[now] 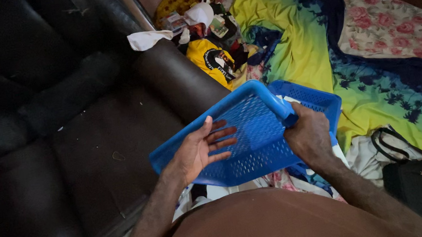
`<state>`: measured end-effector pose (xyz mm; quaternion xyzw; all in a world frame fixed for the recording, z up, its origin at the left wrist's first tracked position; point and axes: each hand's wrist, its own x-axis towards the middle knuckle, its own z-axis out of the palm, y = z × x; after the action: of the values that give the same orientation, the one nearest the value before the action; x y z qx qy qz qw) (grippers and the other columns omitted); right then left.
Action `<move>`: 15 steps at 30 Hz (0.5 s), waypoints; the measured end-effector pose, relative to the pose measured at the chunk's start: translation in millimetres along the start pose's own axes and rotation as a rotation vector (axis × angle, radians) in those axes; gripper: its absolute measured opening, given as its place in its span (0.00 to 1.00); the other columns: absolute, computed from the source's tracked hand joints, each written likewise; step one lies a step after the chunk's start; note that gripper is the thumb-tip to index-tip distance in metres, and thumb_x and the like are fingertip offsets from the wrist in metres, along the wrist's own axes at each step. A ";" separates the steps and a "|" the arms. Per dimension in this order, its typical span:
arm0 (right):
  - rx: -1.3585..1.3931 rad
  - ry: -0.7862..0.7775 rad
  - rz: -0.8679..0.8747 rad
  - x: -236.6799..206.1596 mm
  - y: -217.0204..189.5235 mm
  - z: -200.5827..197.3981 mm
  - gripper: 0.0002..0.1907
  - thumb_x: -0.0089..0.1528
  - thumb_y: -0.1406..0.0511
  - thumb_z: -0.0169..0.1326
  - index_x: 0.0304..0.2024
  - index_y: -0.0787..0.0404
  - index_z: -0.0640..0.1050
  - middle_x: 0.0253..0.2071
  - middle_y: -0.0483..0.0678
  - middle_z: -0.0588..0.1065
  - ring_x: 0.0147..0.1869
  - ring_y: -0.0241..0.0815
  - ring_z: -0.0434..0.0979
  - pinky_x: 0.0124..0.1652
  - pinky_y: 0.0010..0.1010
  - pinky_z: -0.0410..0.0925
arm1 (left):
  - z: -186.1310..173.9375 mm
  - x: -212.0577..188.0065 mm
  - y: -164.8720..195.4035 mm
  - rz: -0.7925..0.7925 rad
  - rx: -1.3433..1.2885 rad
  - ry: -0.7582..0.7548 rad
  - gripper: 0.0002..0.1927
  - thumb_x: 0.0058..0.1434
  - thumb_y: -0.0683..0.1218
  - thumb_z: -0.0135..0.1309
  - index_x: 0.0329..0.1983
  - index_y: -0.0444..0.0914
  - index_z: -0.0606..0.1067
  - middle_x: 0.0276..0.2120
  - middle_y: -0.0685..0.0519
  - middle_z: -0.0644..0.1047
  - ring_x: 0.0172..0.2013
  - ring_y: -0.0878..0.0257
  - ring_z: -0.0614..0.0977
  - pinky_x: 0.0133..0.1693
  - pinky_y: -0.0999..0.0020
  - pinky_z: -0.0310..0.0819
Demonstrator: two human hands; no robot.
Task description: The person sits on the floor and reassembles a blue plastic basket, detaching and reattaching its white handle bars to the basket rim, then sets the assembled basket on the bed and picks up a blue cloth.
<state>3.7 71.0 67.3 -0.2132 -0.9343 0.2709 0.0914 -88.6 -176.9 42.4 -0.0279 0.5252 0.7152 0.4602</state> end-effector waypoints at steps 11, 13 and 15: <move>0.012 0.037 -0.033 1.3 4.6 1.1 0.22 0.53 0.76 0.56 0.51 0.60 0.81 0.34 0.64 0.79 0.39 0.63 0.81 0.41 0.50 0.71 | 2.4 0.6 -0.5 0.023 0.003 -0.033 0.50 0.56 0.71 0.51 0.72 0.35 0.59 0.65 0.36 0.71 0.65 0.45 0.74 0.63 0.37 0.67; 0.031 0.067 -0.064 0.9 3.4 0.9 0.23 0.52 0.76 0.56 0.51 0.60 0.81 0.35 0.65 0.79 0.40 0.63 0.81 0.41 0.50 0.71 | 2.3 1.7 -1.0 0.030 0.005 -0.040 0.50 0.57 0.71 0.50 0.73 0.34 0.59 0.64 0.36 0.71 0.65 0.44 0.74 0.63 0.37 0.67; 0.010 0.046 -0.026 0.9 2.1 -0.7 0.20 0.54 0.75 0.57 0.49 0.61 0.81 0.34 0.64 0.79 0.40 0.64 0.81 0.40 0.51 0.70 | 0.8 4.4 -2.3 0.040 0.006 -0.026 0.50 0.57 0.70 0.49 0.72 0.34 0.59 0.63 0.35 0.72 0.64 0.43 0.74 0.62 0.35 0.68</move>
<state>3.8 73.3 66.8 -0.2065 -0.9333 0.2694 0.1175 -89.1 -173.4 38.8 -0.0069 0.5217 0.7230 0.4527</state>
